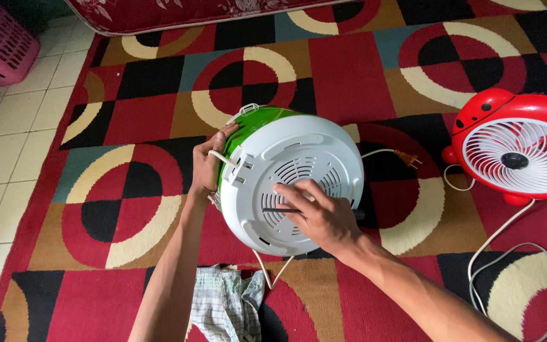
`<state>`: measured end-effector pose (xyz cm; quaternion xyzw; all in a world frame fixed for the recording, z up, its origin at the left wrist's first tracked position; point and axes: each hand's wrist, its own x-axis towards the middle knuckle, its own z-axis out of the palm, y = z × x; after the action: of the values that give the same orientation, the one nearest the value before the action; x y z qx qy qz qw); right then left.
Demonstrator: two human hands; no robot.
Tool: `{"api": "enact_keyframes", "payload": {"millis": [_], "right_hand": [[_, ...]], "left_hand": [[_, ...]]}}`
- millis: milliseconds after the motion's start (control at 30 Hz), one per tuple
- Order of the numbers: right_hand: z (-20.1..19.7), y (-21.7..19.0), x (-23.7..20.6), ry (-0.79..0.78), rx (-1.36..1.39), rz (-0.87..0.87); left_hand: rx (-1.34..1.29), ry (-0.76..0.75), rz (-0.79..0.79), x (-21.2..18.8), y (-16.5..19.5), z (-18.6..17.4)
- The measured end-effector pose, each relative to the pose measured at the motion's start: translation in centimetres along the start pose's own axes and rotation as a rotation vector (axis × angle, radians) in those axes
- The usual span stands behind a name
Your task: The person kneels on a patterned rug and services a green rice cooker. They open the lid, remove the inner pot, flip the unit over, and use a screwdriver to unscrew and detach the white base cover, then reposition the cooker and continue working on its control panel side.
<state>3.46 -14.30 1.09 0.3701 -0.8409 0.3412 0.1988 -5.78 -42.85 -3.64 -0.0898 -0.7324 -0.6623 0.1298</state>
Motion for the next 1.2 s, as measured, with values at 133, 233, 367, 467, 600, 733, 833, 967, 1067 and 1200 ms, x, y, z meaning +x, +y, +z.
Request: {"api": "enact_keyframes", "payload": {"millis": [133,233,367,467,600,733,833,967,1067,1200], "right_hand": [[-0.7,0.2,0.8,-0.063,0.028,0.068],[-0.9,0.2,1.8,-0.14,0.037,0.128],[-0.9,0.1,2.6,-0.197,0.027,0.157],[-1.0,0.0,2.7,-0.157,0.053,0.111],[-1.2,0.3,2.2,-0.1,0.154,0.141],[-1.8,0.3,1.2,-0.048,0.275,0.352],[-3.1,0.7,0.8,0.009,0.391,0.585],[-6.9,1.7,0.6,0.007,0.317,0.659],[-8.6,1.5,0.3,-0.151,0.255,0.652],[-7.2,0.2,0.7,0.038,0.226,0.635]], "left_hand": [[-0.036,0.021,-0.042,0.4,-0.2,0.0],[-0.049,0.033,-0.058,0.6,-0.4,0.0],[-0.058,0.037,-0.073,0.5,-0.4,-0.2],[-0.052,0.034,-0.04,0.4,0.0,0.0],[-0.028,0.038,-0.043,0.1,1.0,0.9],[0.061,0.049,-0.022,-0.7,2.3,1.8],[0.062,0.06,-0.012,-1.0,2.9,2.3],[0.078,0.068,-0.044,-1.3,3.6,2.7],[0.096,0.056,-0.002,-1.4,4.0,3.5],[0.184,0.062,-0.005,-1.7,5.0,5.3]]}}
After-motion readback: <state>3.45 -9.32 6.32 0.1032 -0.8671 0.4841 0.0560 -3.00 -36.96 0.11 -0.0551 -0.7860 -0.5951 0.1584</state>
